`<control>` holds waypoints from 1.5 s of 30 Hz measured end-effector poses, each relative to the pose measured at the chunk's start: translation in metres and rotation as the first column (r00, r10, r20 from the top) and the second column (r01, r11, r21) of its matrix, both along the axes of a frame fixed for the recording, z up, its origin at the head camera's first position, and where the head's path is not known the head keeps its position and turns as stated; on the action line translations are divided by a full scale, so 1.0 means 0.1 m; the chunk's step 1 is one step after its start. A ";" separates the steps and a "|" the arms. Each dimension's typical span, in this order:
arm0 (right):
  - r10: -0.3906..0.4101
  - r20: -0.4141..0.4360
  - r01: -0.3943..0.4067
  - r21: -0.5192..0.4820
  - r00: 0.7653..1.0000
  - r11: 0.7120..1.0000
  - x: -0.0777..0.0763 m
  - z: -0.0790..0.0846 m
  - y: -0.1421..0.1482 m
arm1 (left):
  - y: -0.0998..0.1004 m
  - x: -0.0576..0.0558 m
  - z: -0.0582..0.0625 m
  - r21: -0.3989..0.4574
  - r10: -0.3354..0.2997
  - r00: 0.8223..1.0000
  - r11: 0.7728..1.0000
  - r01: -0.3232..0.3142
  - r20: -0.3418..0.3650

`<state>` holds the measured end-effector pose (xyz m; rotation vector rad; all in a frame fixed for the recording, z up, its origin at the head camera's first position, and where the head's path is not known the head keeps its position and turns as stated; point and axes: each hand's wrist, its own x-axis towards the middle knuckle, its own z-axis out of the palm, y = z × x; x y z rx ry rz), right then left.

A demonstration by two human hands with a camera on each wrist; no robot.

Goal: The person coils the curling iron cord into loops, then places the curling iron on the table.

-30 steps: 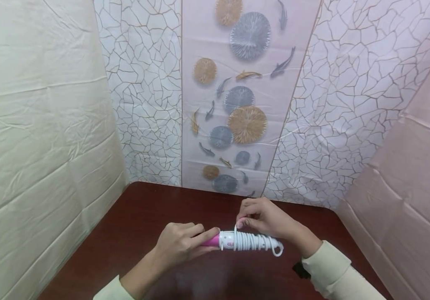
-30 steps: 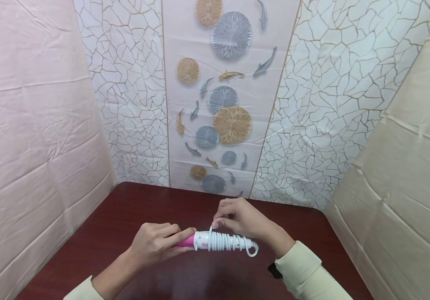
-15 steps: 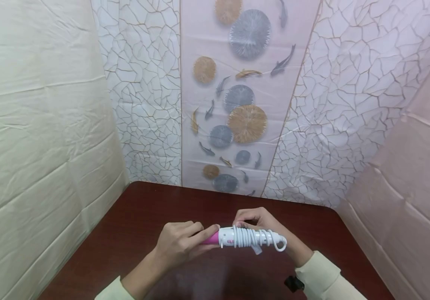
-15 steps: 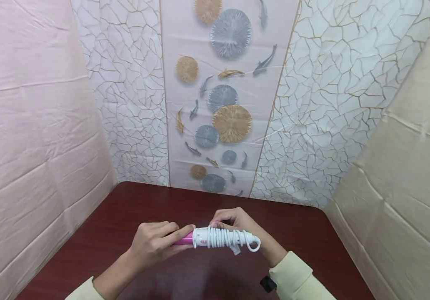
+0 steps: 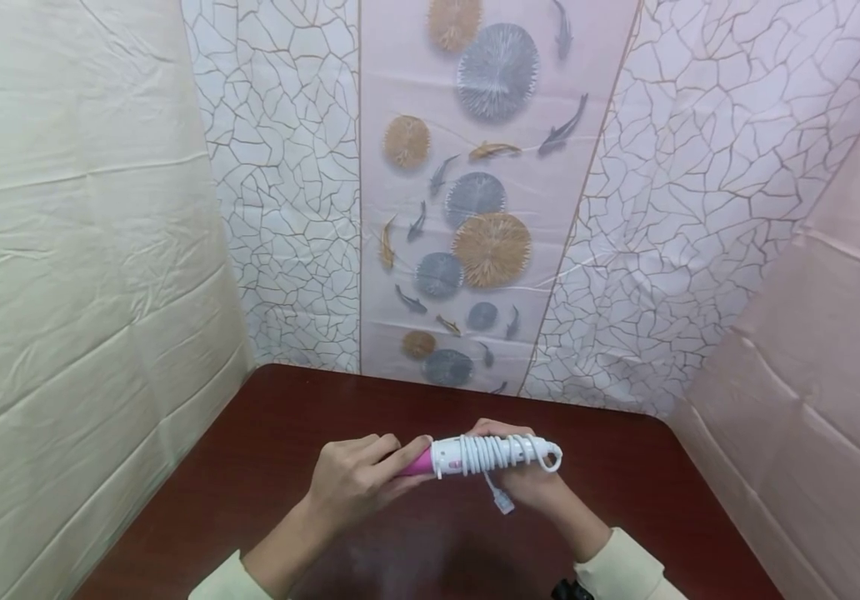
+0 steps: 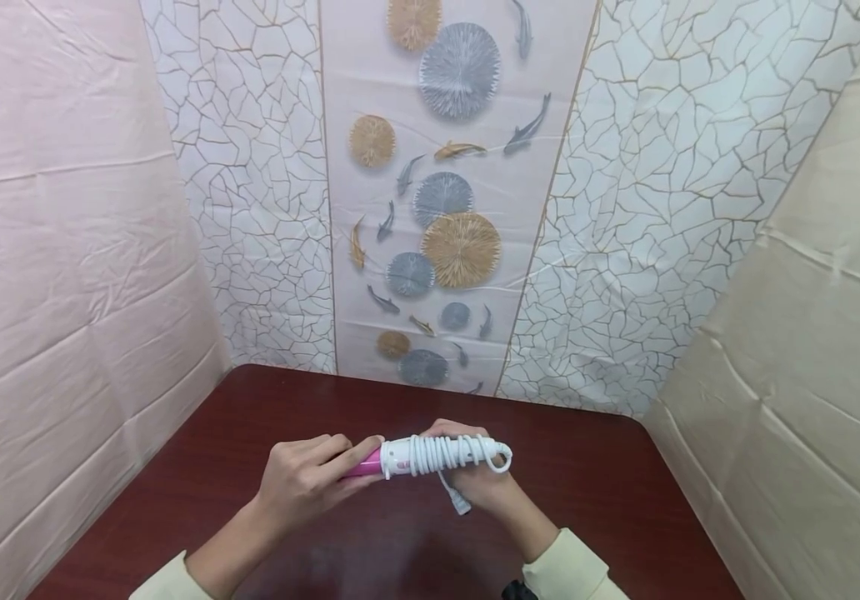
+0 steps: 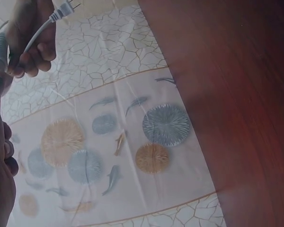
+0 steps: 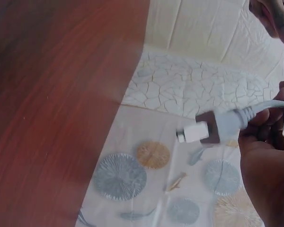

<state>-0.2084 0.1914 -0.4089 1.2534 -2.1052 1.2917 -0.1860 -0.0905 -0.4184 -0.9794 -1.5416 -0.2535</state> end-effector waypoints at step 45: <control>-0.352 -0.724 0.580 0.081 0.593 0.811 0.51 -0.11 -0.52 | -0.14 0.04 -0.22 -0.044 0.301 0.897 0.952 -0.303 0.324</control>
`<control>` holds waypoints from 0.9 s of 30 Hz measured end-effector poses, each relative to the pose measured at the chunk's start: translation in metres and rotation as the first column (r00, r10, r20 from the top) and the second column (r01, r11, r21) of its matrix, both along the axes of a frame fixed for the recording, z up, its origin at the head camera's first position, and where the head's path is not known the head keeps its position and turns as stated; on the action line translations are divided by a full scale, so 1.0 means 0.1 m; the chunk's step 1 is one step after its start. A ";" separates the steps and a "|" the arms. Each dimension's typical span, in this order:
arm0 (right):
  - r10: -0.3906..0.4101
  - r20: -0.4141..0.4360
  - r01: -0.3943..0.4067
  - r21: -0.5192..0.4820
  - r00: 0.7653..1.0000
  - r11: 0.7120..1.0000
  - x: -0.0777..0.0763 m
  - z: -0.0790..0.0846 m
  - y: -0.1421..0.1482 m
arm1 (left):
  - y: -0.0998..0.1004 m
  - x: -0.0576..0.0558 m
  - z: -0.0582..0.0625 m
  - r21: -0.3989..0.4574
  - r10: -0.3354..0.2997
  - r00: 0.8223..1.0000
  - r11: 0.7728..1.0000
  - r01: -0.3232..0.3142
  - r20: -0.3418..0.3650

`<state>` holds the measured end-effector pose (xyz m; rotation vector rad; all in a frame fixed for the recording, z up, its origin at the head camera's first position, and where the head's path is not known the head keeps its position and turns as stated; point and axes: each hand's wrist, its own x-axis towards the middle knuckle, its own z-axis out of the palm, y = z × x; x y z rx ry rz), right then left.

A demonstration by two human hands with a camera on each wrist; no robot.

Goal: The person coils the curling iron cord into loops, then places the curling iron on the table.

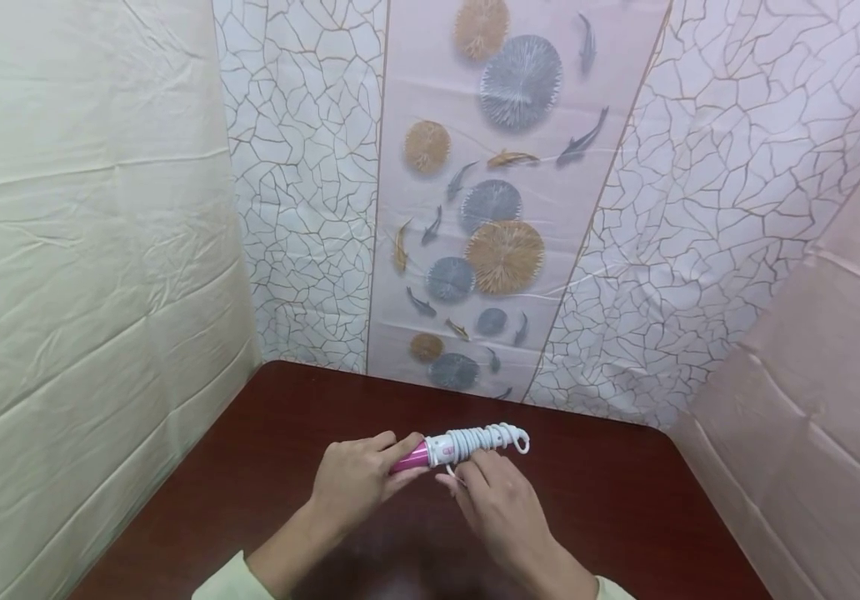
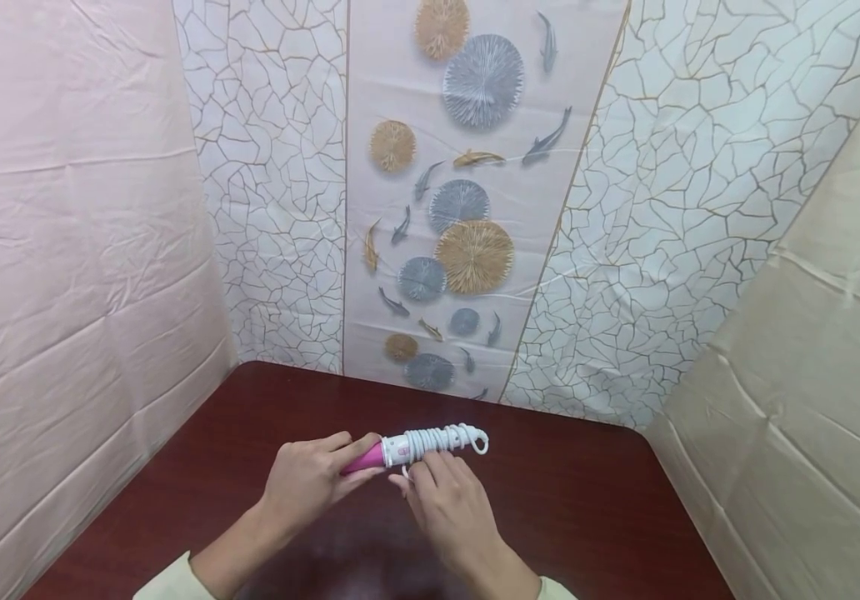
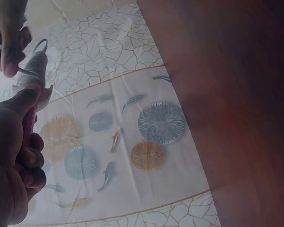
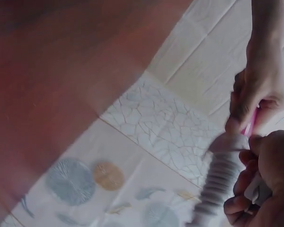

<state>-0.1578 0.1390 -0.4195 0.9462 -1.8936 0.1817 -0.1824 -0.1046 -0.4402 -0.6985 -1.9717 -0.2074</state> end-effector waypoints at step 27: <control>0.337 0.225 -0.345 -0.006 0.914 0.939 -0.21 0.23 0.24 | 0.01 0.10 -0.12 -0.083 -0.129 0.990 0.989 0.124 -0.053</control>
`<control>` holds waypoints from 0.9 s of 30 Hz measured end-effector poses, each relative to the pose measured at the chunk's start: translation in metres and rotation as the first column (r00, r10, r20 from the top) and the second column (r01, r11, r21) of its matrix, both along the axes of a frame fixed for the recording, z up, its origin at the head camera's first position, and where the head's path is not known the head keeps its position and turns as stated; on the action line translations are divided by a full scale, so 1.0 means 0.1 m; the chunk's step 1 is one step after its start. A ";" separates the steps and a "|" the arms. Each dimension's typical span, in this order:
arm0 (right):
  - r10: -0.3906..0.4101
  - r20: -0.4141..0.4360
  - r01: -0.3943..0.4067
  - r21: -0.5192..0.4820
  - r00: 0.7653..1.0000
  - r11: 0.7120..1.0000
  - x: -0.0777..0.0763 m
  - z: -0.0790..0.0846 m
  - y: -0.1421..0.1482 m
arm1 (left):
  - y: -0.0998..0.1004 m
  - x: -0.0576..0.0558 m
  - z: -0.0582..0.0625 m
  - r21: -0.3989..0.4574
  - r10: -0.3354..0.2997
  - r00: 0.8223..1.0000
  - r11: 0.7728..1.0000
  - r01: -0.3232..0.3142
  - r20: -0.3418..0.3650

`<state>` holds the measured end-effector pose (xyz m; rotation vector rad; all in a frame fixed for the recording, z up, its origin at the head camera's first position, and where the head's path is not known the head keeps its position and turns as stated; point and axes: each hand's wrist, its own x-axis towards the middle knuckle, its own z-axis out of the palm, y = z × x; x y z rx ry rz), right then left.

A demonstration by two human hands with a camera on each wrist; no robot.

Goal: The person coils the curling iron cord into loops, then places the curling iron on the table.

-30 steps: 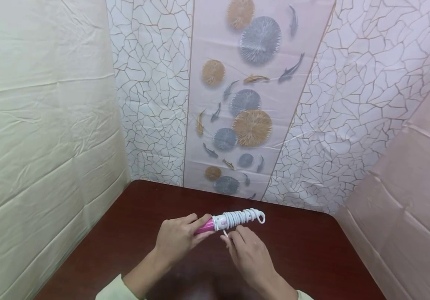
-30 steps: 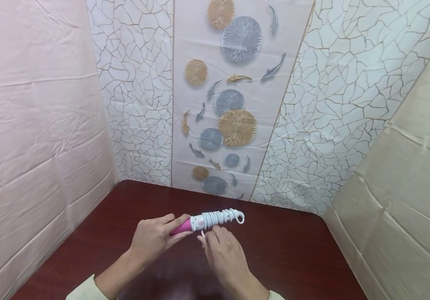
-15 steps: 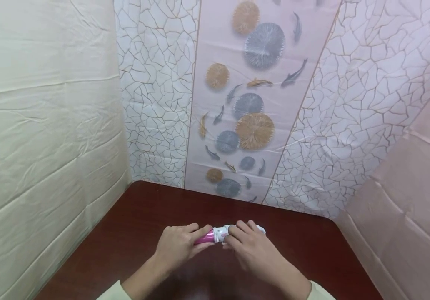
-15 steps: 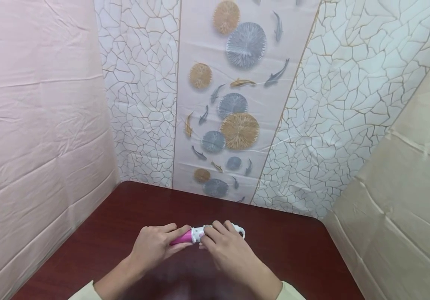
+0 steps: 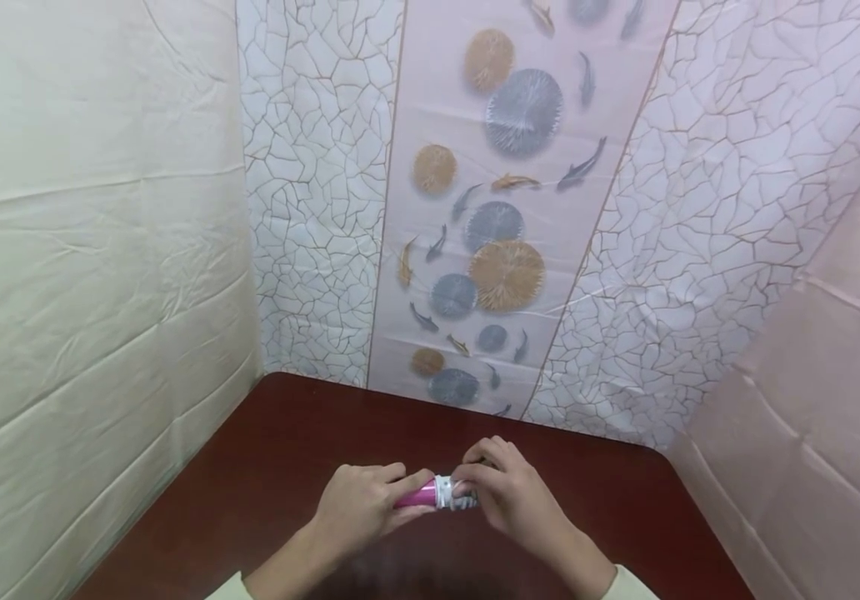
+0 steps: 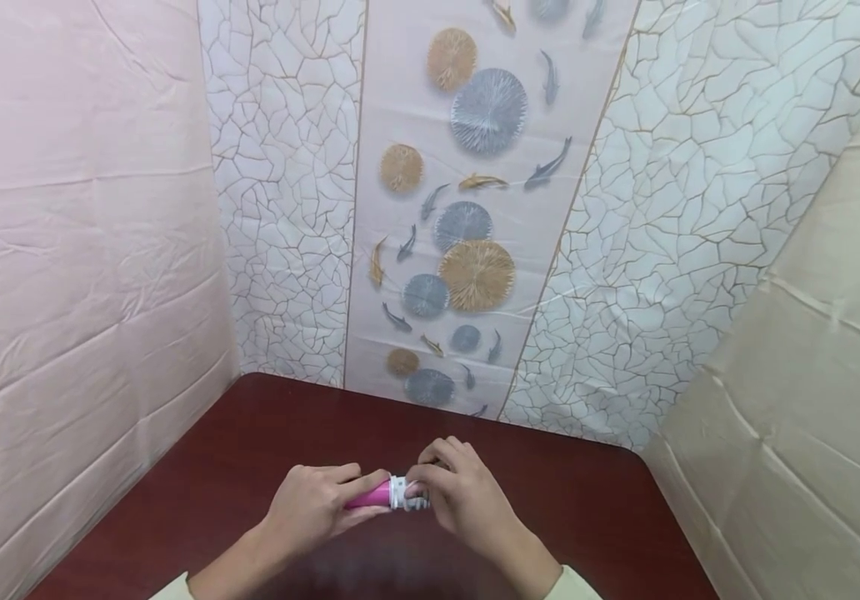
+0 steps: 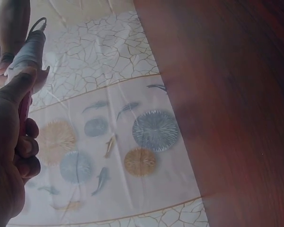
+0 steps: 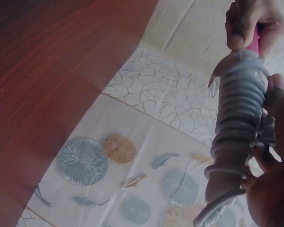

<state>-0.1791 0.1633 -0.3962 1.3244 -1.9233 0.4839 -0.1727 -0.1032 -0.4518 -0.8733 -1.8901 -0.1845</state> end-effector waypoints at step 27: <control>-0.001 0.544 0.038 -0.058 0.839 0.998 -0.18 -0.21 0.26 | 0.06 -0.16 -0.21 -0.084 -0.103 0.970 0.989 0.124 0.221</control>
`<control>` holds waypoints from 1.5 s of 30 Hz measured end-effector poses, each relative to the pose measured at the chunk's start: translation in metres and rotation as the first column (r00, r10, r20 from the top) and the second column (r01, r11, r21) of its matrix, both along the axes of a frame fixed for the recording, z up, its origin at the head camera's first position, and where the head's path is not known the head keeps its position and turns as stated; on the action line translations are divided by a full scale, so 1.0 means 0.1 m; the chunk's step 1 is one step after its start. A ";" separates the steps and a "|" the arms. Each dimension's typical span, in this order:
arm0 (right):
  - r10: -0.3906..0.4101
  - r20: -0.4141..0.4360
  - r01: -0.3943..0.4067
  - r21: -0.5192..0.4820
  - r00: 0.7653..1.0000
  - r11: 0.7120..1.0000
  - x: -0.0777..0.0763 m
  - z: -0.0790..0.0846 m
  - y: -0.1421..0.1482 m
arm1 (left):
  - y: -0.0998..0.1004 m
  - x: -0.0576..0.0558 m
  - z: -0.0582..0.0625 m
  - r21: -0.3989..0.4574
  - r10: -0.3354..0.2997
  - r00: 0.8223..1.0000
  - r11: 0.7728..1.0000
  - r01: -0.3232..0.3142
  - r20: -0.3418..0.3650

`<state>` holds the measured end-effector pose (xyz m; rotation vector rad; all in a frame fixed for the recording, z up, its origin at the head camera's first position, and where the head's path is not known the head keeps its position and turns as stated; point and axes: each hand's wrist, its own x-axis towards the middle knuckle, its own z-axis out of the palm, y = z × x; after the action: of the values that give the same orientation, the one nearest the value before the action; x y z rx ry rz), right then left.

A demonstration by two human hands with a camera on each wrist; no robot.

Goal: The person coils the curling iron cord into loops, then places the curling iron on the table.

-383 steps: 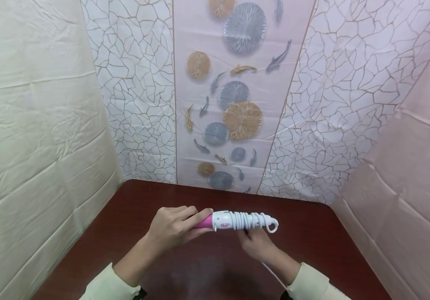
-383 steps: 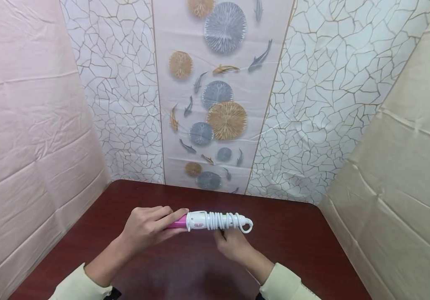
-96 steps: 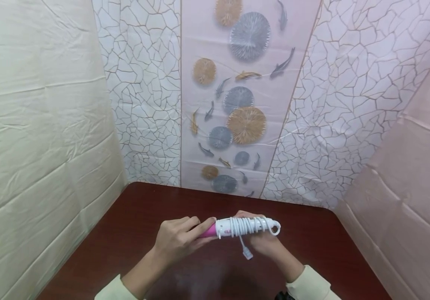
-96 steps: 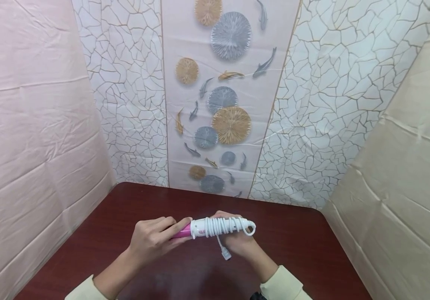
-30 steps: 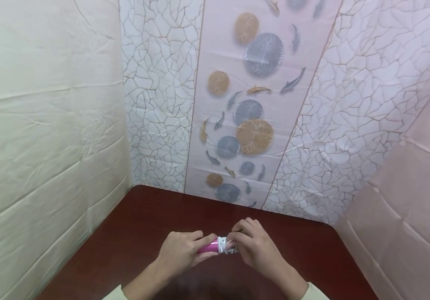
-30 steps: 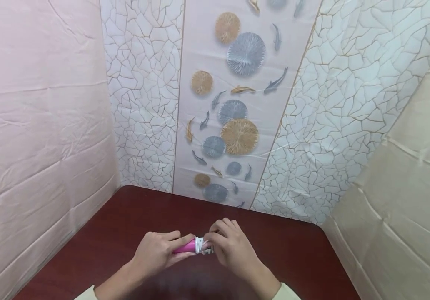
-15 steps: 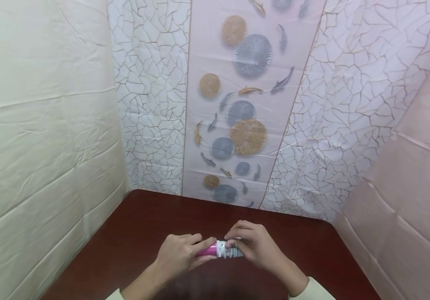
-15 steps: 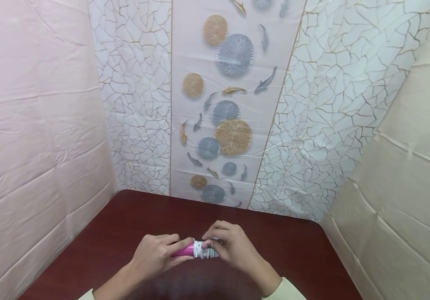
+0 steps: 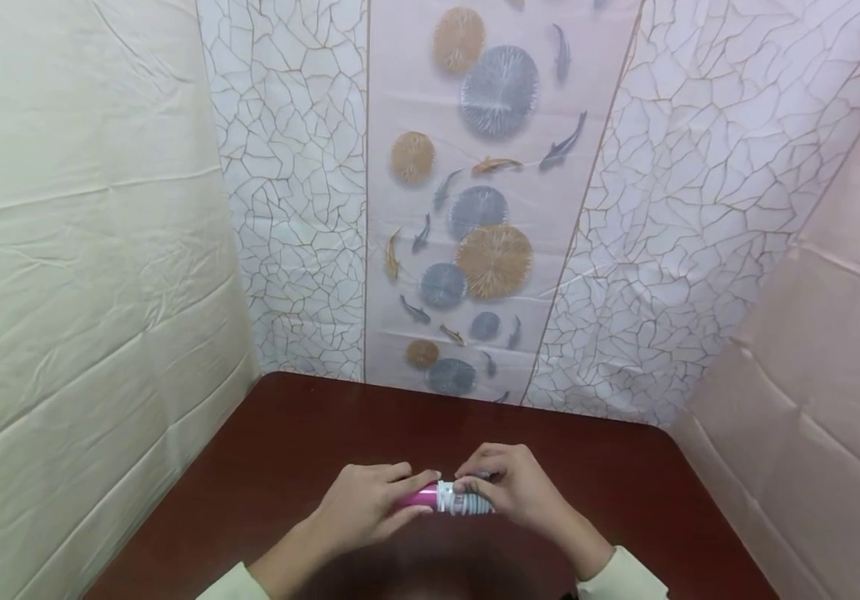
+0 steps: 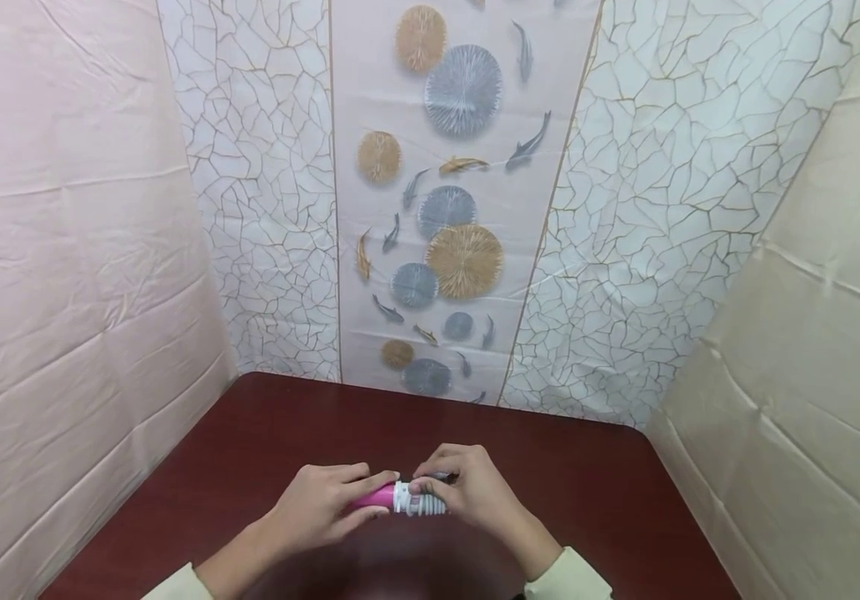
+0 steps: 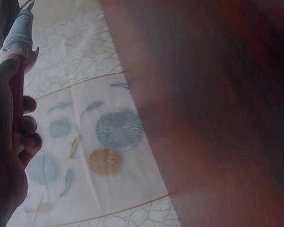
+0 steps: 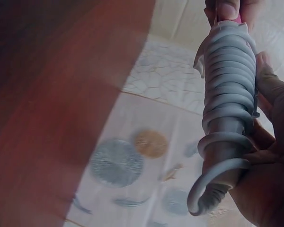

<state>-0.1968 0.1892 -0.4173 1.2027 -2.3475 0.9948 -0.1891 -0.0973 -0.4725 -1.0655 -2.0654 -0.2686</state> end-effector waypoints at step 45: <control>-0.203 -0.179 0.242 0.229 0.963 0.943 0.21 -0.87 0.16 | -0.10 0.00 -0.19 -0.307 0.125 0.751 0.945 0.108 0.649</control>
<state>-0.1756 0.2051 -0.5039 1.0239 -2.4686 0.5248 -0.1891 -0.1077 -0.4917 -1.2839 -2.8385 -0.3432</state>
